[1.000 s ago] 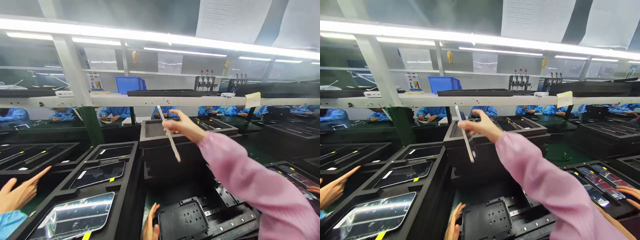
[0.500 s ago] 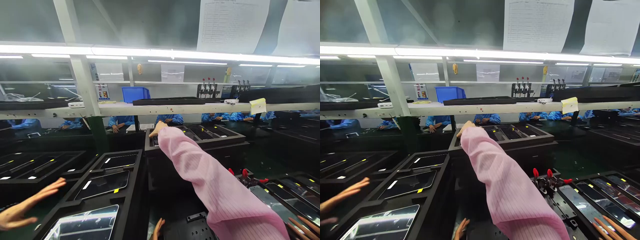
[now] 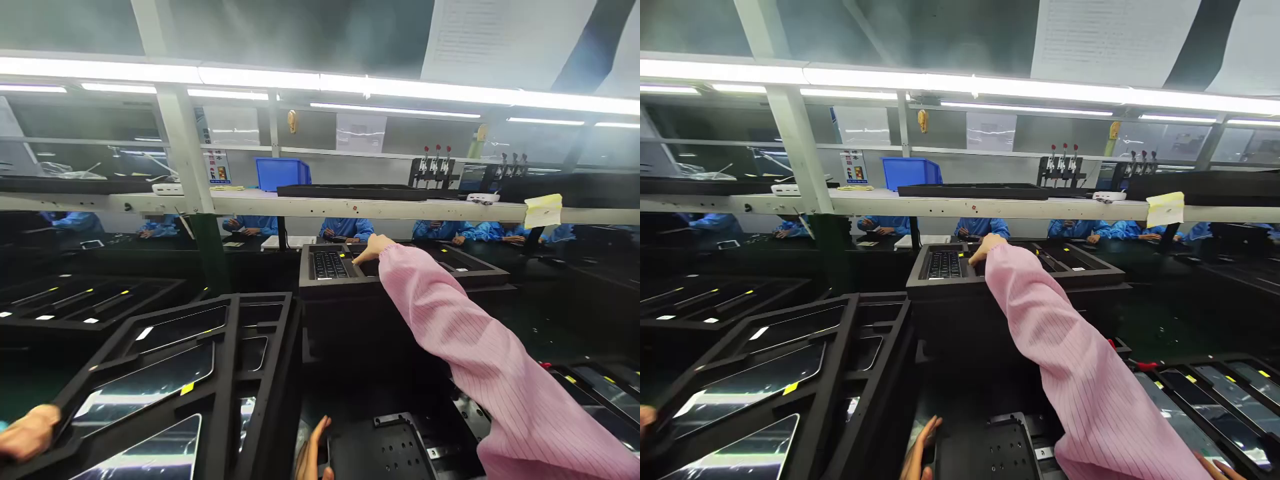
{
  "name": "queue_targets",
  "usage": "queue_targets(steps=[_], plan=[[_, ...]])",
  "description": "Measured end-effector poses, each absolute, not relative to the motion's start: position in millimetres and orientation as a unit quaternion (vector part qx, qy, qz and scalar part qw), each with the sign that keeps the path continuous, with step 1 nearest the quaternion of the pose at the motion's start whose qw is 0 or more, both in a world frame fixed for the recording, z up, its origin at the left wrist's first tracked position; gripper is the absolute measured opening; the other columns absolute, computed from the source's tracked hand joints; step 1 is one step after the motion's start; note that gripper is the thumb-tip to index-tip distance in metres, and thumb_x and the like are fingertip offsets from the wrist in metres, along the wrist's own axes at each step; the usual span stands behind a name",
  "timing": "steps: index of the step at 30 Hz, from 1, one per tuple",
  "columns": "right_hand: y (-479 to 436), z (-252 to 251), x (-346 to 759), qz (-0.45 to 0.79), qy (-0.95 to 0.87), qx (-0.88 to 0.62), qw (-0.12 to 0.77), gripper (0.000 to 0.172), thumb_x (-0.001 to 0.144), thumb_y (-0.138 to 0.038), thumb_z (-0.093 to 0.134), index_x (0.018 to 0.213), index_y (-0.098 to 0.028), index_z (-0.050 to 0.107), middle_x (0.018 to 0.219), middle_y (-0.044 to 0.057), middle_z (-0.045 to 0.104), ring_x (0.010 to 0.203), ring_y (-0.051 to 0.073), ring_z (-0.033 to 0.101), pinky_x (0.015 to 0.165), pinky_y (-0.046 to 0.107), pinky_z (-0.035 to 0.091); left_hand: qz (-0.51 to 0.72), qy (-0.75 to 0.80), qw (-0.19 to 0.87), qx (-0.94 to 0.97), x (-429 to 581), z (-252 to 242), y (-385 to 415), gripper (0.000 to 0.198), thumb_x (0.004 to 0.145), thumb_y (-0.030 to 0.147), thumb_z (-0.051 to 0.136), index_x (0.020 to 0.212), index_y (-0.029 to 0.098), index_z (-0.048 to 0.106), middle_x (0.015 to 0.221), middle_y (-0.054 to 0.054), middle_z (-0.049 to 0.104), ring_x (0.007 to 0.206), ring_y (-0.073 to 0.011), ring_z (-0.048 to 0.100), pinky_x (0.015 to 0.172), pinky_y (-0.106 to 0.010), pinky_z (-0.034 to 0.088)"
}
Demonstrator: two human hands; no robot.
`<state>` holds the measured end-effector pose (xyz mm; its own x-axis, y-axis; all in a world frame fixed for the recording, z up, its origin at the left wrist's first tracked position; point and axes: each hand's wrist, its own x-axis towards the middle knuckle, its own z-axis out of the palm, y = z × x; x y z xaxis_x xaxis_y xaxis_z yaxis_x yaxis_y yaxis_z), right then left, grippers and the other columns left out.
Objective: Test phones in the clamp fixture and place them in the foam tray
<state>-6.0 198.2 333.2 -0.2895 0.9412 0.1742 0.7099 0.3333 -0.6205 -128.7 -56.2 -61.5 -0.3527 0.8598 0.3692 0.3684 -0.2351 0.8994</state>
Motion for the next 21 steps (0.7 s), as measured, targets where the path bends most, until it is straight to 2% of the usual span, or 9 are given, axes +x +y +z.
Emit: queue_targets(steps=[2,5,8,9,11,15,18,19,21], plan=[[199.3,337.8,0.7,0.253,-0.754,-0.552,0.25,0.069,0.046,-0.045,0.079,0.1,-0.009,0.055,0.096,0.015,0.061,0.09,0.026,0.062,0.069,0.033,0.053,0.588,0.57,0.211,0.534,-128.2,-62.7,-58.0,0.075,0.074,0.075,0.032,0.123,0.022,0.052,0.119,-0.012,0.061,0.111,-0.031,0.054,0.092,-0.043,0.046],[198.3,354.3,19.1,0.318,-0.733,-0.558,0.225,0.054,0.067,-0.052,0.062,0.097,-0.008,0.055,0.083,0.014,0.064,0.073,0.022,0.064,0.06,0.033,0.053,0.588,0.567,0.219,0.533,-126.6,-56.8,-62.9,0.071,0.077,0.071,0.033,0.126,0.021,0.048,0.123,-0.011,0.058,0.114,-0.0296,0.053,0.094,-0.041,0.045],[177.7,373.1,44.7,0.423,-0.734,-0.468,0.251,0.047,0.078,-0.047,0.051,0.106,-0.009,0.052,0.077,0.011,0.065,0.067,0.02,0.064,0.058,0.032,0.053,0.589,0.569,0.237,0.522,-123.9,-47.9,-67.2,0.069,0.079,0.068,0.034,0.127,0.021,0.046,0.126,-0.01,0.056,0.116,-0.0285,0.051,0.097,-0.041,0.043],[164.2,376.2,53.5,0.45,-0.741,-0.418,0.272,0.049,0.077,-0.043,0.055,0.114,-0.011,0.048,0.078,0.009,0.066,0.069,0.02,0.065,0.061,0.032,0.053,0.591,0.572,0.245,0.513,-123.0,-45.1,-68.1,0.069,0.079,0.069,0.033,0.127,0.021,0.046,0.125,-0.01,0.056,0.116,-0.0285,0.051,0.098,-0.041,0.042],[128.5,371.7,69.8,0.448,-0.77,-0.338,0.304,0.074,0.067,-0.031,0.068,0.131,-0.021,0.032,0.081,0.003,0.066,0.075,0.019,0.065,0.068,0.033,0.053,0.602,0.58,0.261,0.483,-121.9,-39.3,-68.9,0.069,0.078,0.069,0.032,0.125,0.022,0.048,0.124,-0.01,0.058,0.115,-0.0288,0.051,0.099,-0.043,0.04],[51.0,304.8,89.6,0.389,-0.865,-0.261,0.178,0.105,0.05,-0.027,0.079,0.137,-0.03,0.019,0.082,-0.003,0.066,0.086,0.021,0.062,0.083,0.036,0.047,0.636,0.58,0.307,0.405,-123.5,-22.6,-65.9,0.061,0.083,0.064,0.031,0.121,0.02,0.05,0.122,-0.009,0.059,0.114,-0.0272,0.052,0.101,-0.044,0.037],[18.2,218.3,88.6,0.279,-0.909,-0.295,0.098,0.121,0.035,-0.028,0.082,0.138,-0.028,0.019,0.091,0.002,0.065,0.088,0.028,0.059,0.083,0.04,0.046,0.664,0.56,0.343,0.358,-125.0,-5.4,-58.3,0.055,0.087,0.058,0.03,0.122,0.02,0.048,0.123,-0.009,0.057,0.114,-0.026,0.052,0.1,-0.044,0.038],[13.9,189.5,86.1,0.246,-0.919,-0.3,0.072,0.125,0.031,-0.031,0.082,0.138,-0.027,0.018,0.094,0.004,0.064,0.09,0.029,0.059,0.087,0.044,0.042,0.666,0.554,0.353,0.352,-125.0,0.2,-54.9,0.054,0.087,0.057,0.03,0.123,0.02,0.047,0.123,-0.01,0.057,0.114,-0.0261,0.052,0.099,-0.044,0.038],[12.3,140.3,80.1,0.197,-0.934,-0.298,0.022,0.128,0.034,-0.035,0.08,0.141,-0.024,0.012,0.089,0.004,0.064,0.085,0.028,0.06,0.099,0.054,0.027,0.648,0.553,0.371,0.37,-124.5,9.5,-47.5,0.053,0.086,0.056,0.033,0.122,0.02,0.05,0.123,-0.01,0.057,0.114,-0.0265,0.053,0.099,-0.043,0.039]])
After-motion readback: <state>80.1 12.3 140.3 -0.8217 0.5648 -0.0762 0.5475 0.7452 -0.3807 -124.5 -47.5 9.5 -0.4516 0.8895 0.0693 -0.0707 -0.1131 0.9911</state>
